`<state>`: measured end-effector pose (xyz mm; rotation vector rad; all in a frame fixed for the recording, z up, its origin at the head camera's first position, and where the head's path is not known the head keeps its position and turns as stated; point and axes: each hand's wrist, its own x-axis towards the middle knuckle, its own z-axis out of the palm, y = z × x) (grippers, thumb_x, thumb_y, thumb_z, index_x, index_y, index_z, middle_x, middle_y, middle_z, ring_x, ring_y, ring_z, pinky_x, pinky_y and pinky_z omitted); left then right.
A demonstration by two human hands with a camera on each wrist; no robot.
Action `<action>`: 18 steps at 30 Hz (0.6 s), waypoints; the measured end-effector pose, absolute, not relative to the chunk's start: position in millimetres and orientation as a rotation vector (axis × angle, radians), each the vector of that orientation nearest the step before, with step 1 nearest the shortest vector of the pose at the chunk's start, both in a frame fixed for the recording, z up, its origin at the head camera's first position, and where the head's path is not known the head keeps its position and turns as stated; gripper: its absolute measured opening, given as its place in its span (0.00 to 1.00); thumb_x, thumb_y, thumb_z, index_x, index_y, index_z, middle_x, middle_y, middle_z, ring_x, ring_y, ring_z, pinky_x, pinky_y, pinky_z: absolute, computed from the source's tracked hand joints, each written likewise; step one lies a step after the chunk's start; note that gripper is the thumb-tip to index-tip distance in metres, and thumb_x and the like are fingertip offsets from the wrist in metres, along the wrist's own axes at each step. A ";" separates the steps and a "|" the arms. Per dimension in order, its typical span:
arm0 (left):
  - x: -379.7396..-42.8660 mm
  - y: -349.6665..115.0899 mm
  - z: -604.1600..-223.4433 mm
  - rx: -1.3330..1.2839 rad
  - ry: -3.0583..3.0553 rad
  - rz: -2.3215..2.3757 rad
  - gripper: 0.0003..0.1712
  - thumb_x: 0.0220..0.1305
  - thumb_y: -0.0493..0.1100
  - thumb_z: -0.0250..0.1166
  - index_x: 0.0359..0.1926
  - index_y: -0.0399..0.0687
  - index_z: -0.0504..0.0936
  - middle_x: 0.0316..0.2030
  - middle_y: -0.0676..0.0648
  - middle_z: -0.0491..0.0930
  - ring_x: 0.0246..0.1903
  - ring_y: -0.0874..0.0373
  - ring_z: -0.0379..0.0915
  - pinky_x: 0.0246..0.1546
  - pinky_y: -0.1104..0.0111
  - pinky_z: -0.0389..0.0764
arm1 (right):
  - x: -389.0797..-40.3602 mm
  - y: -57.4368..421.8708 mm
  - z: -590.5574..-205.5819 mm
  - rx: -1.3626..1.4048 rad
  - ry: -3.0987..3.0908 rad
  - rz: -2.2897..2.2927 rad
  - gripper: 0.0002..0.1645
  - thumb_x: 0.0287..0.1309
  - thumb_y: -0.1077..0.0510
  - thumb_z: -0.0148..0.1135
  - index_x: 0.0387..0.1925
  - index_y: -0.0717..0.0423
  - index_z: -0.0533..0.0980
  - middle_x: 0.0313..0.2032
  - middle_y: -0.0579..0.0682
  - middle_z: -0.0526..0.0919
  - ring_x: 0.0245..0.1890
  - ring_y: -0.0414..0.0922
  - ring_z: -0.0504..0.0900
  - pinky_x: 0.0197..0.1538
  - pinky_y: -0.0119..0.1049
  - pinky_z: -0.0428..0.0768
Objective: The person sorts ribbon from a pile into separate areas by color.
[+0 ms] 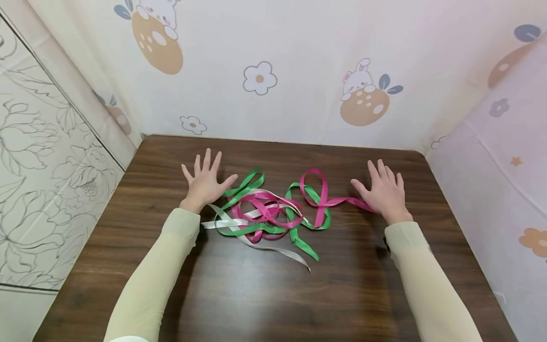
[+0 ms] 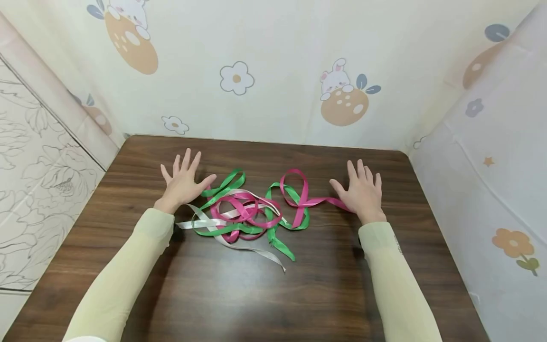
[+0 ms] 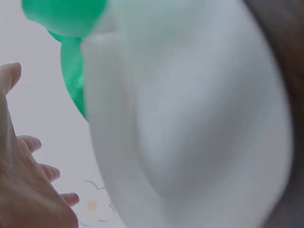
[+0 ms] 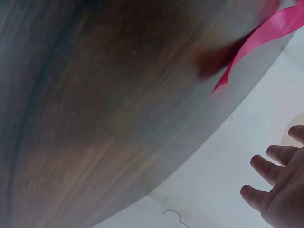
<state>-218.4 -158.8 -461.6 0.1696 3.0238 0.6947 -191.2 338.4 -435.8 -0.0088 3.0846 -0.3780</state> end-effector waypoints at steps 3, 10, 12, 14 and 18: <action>-218.7 -154.8 -456.0 0.176 3.019 0.695 0.55 0.67 0.79 0.48 0.84 0.63 0.39 0.84 0.45 0.30 0.82 0.33 0.25 0.70 0.28 0.17 | -191.1 337.0 -433.3 -0.015 3.087 -0.383 0.59 0.68 0.21 0.40 0.83 0.53 0.41 0.82 0.66 0.41 0.79 0.69 0.45 0.77 0.71 0.34; -223.1 -141.2 -442.0 0.190 3.028 0.731 0.54 0.68 0.78 0.49 0.84 0.64 0.40 0.84 0.46 0.32 0.83 0.36 0.25 0.72 0.30 0.19 | -196.2 333.0 -425.3 -0.043 3.117 -0.383 0.59 0.68 0.21 0.41 0.83 0.52 0.42 0.82 0.65 0.41 0.79 0.68 0.47 0.77 0.71 0.35; -224.7 -135.3 -438.3 0.207 3.034 0.747 0.54 0.68 0.77 0.49 0.84 0.64 0.41 0.84 0.46 0.34 0.83 0.37 0.25 0.72 0.30 0.19 | -198.0 331.8 -423.1 -0.052 3.122 -0.380 0.58 0.68 0.21 0.42 0.83 0.52 0.42 0.82 0.65 0.41 0.79 0.68 0.47 0.78 0.71 0.36; -226.1 -128.9 -434.9 0.235 3.040 0.748 0.53 0.68 0.77 0.50 0.84 0.63 0.41 0.85 0.46 0.34 0.83 0.37 0.26 0.73 0.31 0.19 | -199.5 330.6 -421.1 -0.059 3.128 -0.377 0.58 0.68 0.21 0.42 0.83 0.52 0.43 0.82 0.65 0.42 0.79 0.68 0.48 0.78 0.71 0.37; -227.5 -115.4 -427.1 0.265 3.031 0.750 0.53 0.68 0.77 0.51 0.84 0.64 0.42 0.85 0.48 0.34 0.83 0.38 0.26 0.74 0.32 0.20 | -201.9 326.9 -417.1 -0.076 3.135 -0.380 0.58 0.68 0.22 0.43 0.83 0.53 0.45 0.82 0.65 0.44 0.79 0.68 0.49 0.78 0.71 0.38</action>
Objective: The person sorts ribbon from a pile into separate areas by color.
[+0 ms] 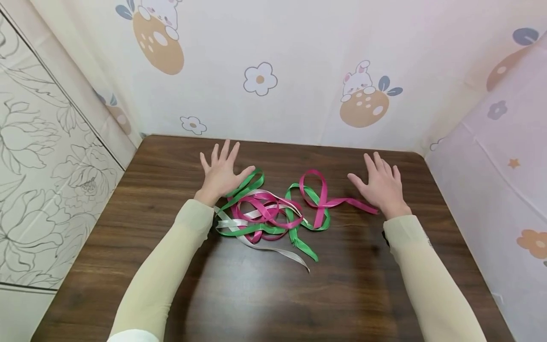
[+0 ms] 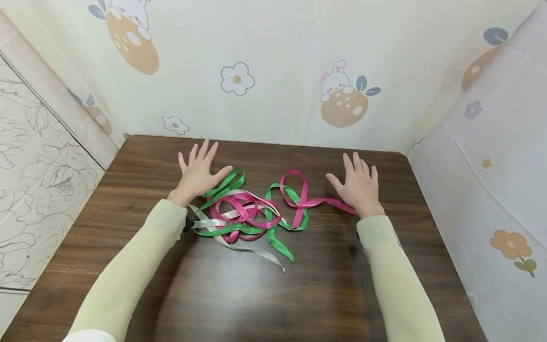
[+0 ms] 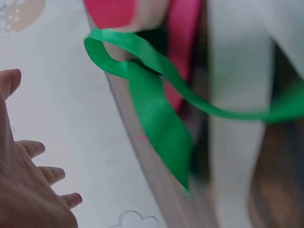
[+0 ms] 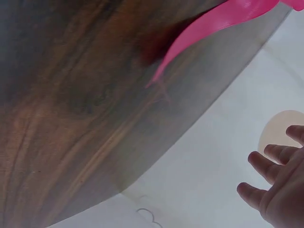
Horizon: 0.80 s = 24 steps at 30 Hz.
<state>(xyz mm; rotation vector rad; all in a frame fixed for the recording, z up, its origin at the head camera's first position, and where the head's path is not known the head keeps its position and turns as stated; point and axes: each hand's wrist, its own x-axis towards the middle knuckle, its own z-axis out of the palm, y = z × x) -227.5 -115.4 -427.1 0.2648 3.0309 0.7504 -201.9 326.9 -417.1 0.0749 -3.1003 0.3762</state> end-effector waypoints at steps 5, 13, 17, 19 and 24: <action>-230.9 -99.6 -418.9 0.289 3.025 0.729 0.53 0.68 0.77 0.51 0.83 0.62 0.45 0.84 0.46 0.38 0.83 0.38 0.29 0.75 0.33 0.22 | -204.4 321.0 -411.2 0.091 -3.098 0.384 0.57 0.69 0.23 0.44 0.82 0.54 0.47 0.82 0.65 0.45 0.79 0.69 0.49 0.78 0.71 0.38; -235.5 -73.3 -409.9 0.341 2.982 0.664 0.53 0.68 0.78 0.49 0.84 0.62 0.45 0.84 0.45 0.40 0.83 0.40 0.30 0.76 0.33 0.24 | -208.7 309.1 -406.4 0.116 -3.104 0.407 0.53 0.70 0.26 0.47 0.81 0.56 0.52 0.81 0.65 0.47 0.79 0.69 0.50 0.79 0.69 0.39; -236.2 -60.8 -404.5 0.361 2.957 0.699 0.53 0.68 0.78 0.50 0.84 0.62 0.45 0.84 0.47 0.40 0.83 0.41 0.31 0.76 0.34 0.23 | -211.8 303.9 -404.9 0.128 -3.113 0.405 0.52 0.71 0.27 0.48 0.80 0.57 0.55 0.81 0.66 0.49 0.78 0.69 0.52 0.78 0.69 0.41; -236.7 -55.4 -402.3 0.368 2.948 0.715 0.53 0.68 0.78 0.50 0.83 0.62 0.45 0.84 0.47 0.42 0.83 0.42 0.32 0.77 0.35 0.24 | -213.0 301.7 -404.0 0.130 -3.121 0.403 0.51 0.71 0.28 0.49 0.79 0.58 0.56 0.80 0.66 0.50 0.78 0.70 0.52 0.78 0.69 0.42; -237.7 -42.9 -400.5 0.388 2.926 0.730 0.52 0.68 0.77 0.51 0.83 0.61 0.48 0.84 0.46 0.44 0.83 0.42 0.34 0.77 0.35 0.25 | -214.6 297.6 -403.9 0.127 -3.148 0.401 0.48 0.72 0.31 0.50 0.78 0.60 0.58 0.80 0.67 0.51 0.77 0.70 0.54 0.78 0.70 0.46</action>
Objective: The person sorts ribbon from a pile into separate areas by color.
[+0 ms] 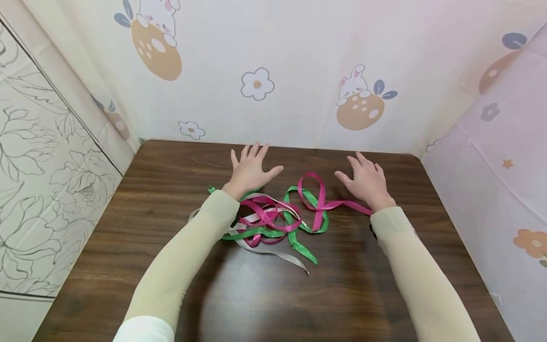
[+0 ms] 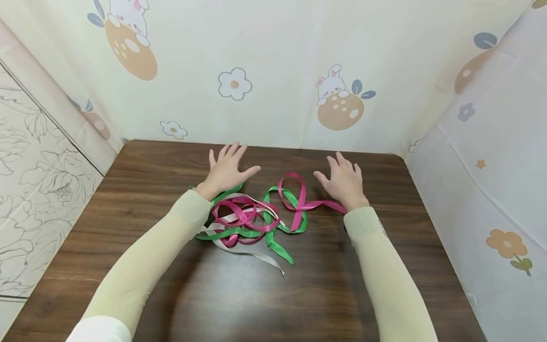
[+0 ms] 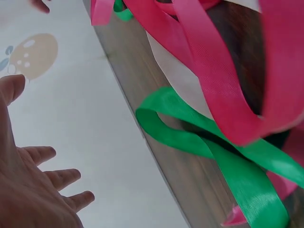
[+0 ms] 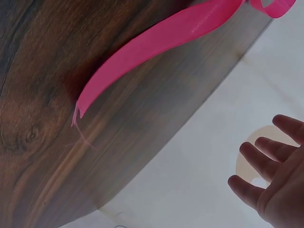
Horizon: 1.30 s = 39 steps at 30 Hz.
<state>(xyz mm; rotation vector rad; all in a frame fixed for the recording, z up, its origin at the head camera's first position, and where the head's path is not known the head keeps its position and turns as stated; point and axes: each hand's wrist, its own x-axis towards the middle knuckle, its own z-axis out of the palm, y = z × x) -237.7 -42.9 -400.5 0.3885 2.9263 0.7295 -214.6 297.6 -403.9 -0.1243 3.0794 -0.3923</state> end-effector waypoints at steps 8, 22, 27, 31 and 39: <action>-242.0 -23.3 -406.7 0.454 2.885 0.729 0.51 0.69 0.76 0.52 0.83 0.59 0.50 0.83 0.46 0.47 0.83 0.41 0.37 0.77 0.34 0.27 | -216.1 295.0 -410.6 -0.117 3.056 -0.374 0.43 0.74 0.36 0.52 0.75 0.62 0.61 0.79 0.68 0.55 0.76 0.70 0.58 0.74 0.70 0.57; -239.4 0.5 -414.4 0.479 2.799 0.736 0.47 0.70 0.72 0.55 0.80 0.57 0.58 0.81 0.46 0.55 0.81 0.43 0.45 0.79 0.36 0.40 | -222.0 283.1 -420.4 -0.151 3.040 -0.344 0.41 0.73 0.38 0.55 0.73 0.62 0.65 0.74 0.68 0.65 0.72 0.68 0.66 0.70 0.69 0.67; -237.0 4.2 -418.9 0.484 2.769 0.728 0.46 0.70 0.71 0.56 0.80 0.56 0.59 0.80 0.46 0.58 0.81 0.44 0.49 0.80 0.40 0.46 | -220.7 282.3 -425.6 -0.138 3.004 -0.369 0.40 0.73 0.39 0.55 0.73 0.62 0.65 0.73 0.67 0.67 0.72 0.66 0.67 0.70 0.69 0.67; -235.8 8.5 -422.0 0.504 2.768 0.743 0.44 0.71 0.70 0.58 0.79 0.55 0.62 0.79 0.45 0.61 0.80 0.43 0.52 0.79 0.40 0.49 | -219.4 281.5 -428.2 -0.131 2.995 -0.392 0.39 0.73 0.40 0.57 0.72 0.61 0.67 0.72 0.66 0.69 0.72 0.65 0.68 0.69 0.68 0.68; -234.2 16.6 -432.5 0.510 2.779 0.699 0.43 0.70 0.71 0.58 0.77 0.56 0.66 0.77 0.46 0.64 0.78 0.44 0.56 0.78 0.43 0.54 | -217.6 276.9 -436.0 -0.139 2.992 -0.406 0.37 0.72 0.40 0.59 0.70 0.62 0.70 0.69 0.65 0.73 0.70 0.64 0.71 0.68 0.67 0.71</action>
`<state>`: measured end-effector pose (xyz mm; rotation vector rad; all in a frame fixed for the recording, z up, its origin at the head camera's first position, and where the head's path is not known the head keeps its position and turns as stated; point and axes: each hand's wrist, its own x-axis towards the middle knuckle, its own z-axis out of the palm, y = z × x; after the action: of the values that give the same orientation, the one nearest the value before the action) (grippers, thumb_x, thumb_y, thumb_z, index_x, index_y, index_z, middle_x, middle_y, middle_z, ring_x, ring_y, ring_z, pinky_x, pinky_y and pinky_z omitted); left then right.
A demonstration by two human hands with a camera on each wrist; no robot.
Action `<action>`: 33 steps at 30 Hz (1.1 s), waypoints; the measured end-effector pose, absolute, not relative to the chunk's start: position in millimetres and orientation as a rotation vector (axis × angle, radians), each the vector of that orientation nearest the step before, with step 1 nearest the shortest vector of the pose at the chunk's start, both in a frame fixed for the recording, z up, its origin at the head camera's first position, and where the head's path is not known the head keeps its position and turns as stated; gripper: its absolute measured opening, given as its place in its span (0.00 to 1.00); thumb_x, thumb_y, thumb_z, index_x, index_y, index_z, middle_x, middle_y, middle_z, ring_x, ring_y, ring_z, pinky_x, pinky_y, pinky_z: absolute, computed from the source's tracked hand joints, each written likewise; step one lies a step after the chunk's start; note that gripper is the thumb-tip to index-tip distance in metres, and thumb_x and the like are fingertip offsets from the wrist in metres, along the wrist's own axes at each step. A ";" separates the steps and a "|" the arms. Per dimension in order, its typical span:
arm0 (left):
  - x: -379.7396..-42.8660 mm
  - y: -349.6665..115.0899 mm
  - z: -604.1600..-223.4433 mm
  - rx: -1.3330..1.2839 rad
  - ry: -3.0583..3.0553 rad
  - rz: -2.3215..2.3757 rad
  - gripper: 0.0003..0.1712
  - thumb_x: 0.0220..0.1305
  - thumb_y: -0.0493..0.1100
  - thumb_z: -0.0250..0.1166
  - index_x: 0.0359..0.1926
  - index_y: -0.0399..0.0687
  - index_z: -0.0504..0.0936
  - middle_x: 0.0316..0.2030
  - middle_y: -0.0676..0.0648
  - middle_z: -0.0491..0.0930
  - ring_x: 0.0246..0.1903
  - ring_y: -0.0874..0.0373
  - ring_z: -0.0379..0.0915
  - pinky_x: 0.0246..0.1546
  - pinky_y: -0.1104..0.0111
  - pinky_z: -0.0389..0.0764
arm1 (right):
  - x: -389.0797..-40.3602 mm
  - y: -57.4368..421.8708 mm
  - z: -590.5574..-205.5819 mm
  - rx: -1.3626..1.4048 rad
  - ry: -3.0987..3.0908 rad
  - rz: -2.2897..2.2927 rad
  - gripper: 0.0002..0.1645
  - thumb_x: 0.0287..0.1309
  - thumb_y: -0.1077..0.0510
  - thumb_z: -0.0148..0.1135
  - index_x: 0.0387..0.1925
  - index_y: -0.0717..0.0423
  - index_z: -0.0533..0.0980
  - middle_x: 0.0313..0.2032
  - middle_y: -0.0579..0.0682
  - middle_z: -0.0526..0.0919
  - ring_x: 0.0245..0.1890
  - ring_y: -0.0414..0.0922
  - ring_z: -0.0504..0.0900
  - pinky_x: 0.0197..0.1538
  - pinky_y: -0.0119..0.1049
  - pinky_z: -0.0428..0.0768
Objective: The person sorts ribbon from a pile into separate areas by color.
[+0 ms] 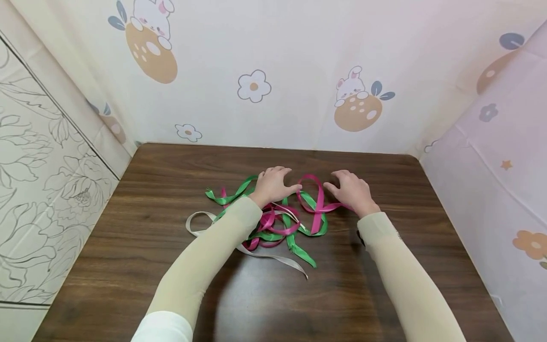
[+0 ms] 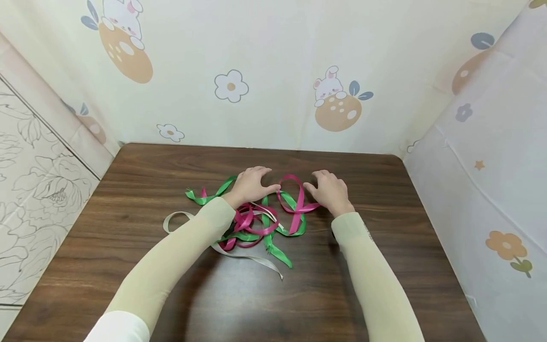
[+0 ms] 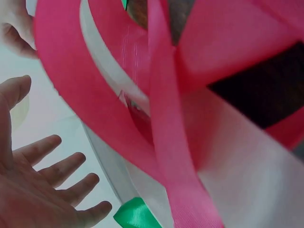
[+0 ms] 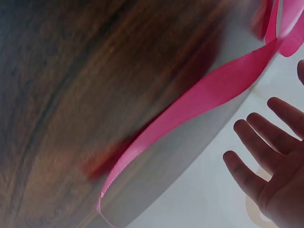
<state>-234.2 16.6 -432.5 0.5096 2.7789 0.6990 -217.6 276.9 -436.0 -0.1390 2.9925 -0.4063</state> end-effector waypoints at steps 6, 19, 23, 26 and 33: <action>-232.9 22.4 -436.3 0.500 2.810 0.680 0.42 0.69 0.70 0.60 0.75 0.56 0.69 0.75 0.47 0.67 0.76 0.45 0.59 0.78 0.44 0.56 | -217.8 271.1 -442.2 -0.145 2.989 -0.405 0.36 0.71 0.41 0.61 0.67 0.61 0.72 0.67 0.65 0.75 0.68 0.63 0.74 0.66 0.66 0.74; -230.0 33.2 -445.8 0.474 2.790 0.775 0.39 0.69 0.68 0.61 0.73 0.57 0.72 0.73 0.47 0.70 0.74 0.45 0.64 0.73 0.46 0.66 | -217.0 263.6 -447.6 -0.152 3.004 -0.373 0.32 0.70 0.40 0.61 0.62 0.60 0.77 0.62 0.63 0.81 0.60 0.62 0.81 0.59 0.64 0.79; -226.9 36.3 -449.4 0.457 2.792 0.759 0.38 0.68 0.69 0.62 0.73 0.58 0.72 0.73 0.48 0.71 0.73 0.46 0.65 0.73 0.47 0.66 | -214.0 262.8 -451.6 -0.149 3.018 -0.368 0.30 0.69 0.40 0.63 0.59 0.59 0.79 0.59 0.62 0.83 0.57 0.61 0.82 0.57 0.63 0.79; -226.2 38.4 -452.0 0.450 2.799 0.745 0.37 0.69 0.69 0.61 0.72 0.58 0.74 0.72 0.49 0.72 0.72 0.46 0.66 0.73 0.47 0.65 | -212.7 262.3 -454.1 -0.146 3.029 -0.361 0.29 0.68 0.39 0.64 0.56 0.58 0.81 0.57 0.61 0.84 0.55 0.60 0.83 0.56 0.63 0.80; -229.5 42.2 -456.0 0.449 2.845 0.736 0.32 0.69 0.67 0.62 0.67 0.60 0.79 0.68 0.50 0.77 0.70 0.47 0.68 0.73 0.48 0.65 | -216.3 259.7 -452.5 -0.136 3.038 -0.307 0.27 0.65 0.41 0.68 0.54 0.58 0.83 0.54 0.60 0.85 0.52 0.60 0.84 0.57 0.62 0.78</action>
<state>-229.5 42.2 -456.0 0.4489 2.8447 0.7360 -216.3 259.7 -452.5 -0.1363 3.0378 -0.3074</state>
